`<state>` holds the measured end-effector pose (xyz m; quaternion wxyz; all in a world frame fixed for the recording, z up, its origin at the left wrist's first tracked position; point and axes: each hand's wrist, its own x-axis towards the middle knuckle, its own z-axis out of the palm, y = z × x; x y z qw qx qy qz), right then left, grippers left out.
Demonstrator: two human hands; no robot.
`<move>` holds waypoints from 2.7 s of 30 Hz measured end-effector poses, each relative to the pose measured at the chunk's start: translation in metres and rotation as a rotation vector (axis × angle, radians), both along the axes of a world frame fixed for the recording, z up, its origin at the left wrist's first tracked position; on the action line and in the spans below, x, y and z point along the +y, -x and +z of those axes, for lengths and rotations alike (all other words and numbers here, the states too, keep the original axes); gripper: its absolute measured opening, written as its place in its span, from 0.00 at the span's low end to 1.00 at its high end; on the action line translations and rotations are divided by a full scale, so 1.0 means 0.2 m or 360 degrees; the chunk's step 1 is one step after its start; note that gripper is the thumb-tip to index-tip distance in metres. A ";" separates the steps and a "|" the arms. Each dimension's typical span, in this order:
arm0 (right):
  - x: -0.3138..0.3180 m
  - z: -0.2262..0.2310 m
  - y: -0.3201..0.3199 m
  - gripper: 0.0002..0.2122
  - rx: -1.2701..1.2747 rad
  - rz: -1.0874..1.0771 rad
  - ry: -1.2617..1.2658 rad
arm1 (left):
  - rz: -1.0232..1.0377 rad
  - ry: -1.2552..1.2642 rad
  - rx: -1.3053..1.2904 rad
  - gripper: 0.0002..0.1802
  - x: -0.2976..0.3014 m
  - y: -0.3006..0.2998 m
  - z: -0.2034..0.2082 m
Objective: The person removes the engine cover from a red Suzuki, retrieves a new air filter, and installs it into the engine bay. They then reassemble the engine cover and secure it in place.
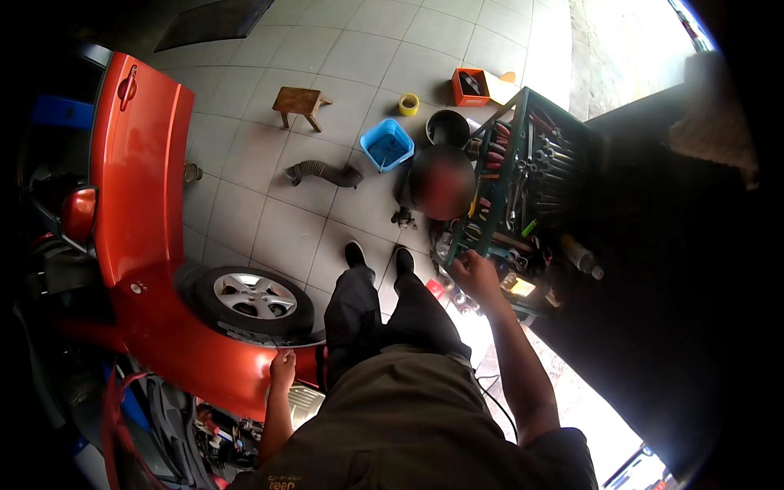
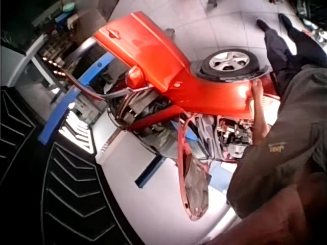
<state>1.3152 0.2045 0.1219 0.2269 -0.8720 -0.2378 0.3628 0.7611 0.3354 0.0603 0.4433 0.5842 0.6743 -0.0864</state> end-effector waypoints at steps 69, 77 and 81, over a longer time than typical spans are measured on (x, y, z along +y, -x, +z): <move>2.40 -3.56 -0.74 0.17 0.0097 -0.0241 0.0523 | 0.0543 0.1025 0.0596 0.16 1.53 -0.82 -0.97; 2.39 -3.82 -0.88 0.15 -0.0198 -0.0224 0.0430 | 0.0612 0.0962 0.0607 0.19 1.59 -0.92 -1.07; 2.35 -3.84 -0.87 0.15 -0.0270 -0.0351 0.0337 | 0.0580 0.0958 0.0615 0.20 1.59 -0.94 -1.09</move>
